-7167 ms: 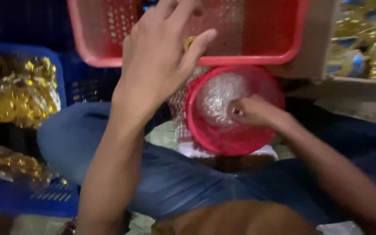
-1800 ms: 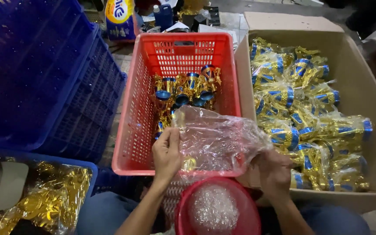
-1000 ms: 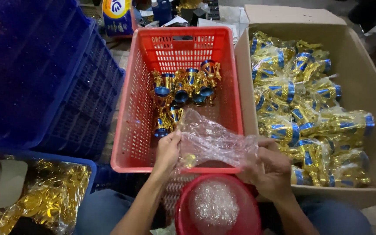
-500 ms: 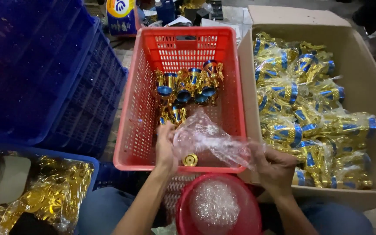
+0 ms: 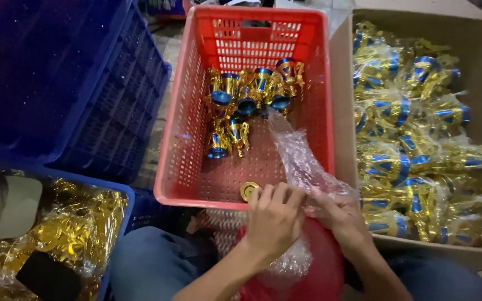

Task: The person sits on the floor and wraps small gold and blue trophies in clear plastic bags. They pick up trophies from a red basket, place them into bags, and then transfer the wrapped items into a cardboard box.

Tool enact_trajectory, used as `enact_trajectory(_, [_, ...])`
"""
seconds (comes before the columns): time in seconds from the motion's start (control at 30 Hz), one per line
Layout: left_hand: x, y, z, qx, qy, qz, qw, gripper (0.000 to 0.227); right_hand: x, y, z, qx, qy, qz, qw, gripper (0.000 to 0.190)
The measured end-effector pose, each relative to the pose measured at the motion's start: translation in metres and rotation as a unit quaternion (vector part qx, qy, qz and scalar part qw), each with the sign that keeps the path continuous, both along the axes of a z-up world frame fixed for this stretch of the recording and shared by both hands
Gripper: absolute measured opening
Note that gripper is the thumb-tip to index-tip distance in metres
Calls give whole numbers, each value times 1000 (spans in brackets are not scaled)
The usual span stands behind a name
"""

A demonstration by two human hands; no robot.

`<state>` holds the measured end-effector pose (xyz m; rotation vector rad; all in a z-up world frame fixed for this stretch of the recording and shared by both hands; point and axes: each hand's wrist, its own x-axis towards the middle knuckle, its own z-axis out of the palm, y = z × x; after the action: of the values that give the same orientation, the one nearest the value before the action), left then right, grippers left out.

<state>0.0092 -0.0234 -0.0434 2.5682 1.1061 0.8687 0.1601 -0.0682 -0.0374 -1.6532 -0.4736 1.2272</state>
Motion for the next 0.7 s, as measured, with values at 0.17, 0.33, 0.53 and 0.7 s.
enact_trajectory(0.17, [1,9,-1,2,16,-1,1000,10,10,9,2,-80,0,-4,997,26])
enact_trajectory(0.33, [2,19,3,-24,-26,42,998,12,59,12,-2,-23,-41,92,995,37])
enact_trajectory(0.53, [-4,46,40,-212,-173,74,959,26,102,108,-43,-11,48,-115,992,33])
enact_trajectory(0.7, [20,43,33,-125,-240,163,949,8,28,212,-65,-174,-286,238,912,30])
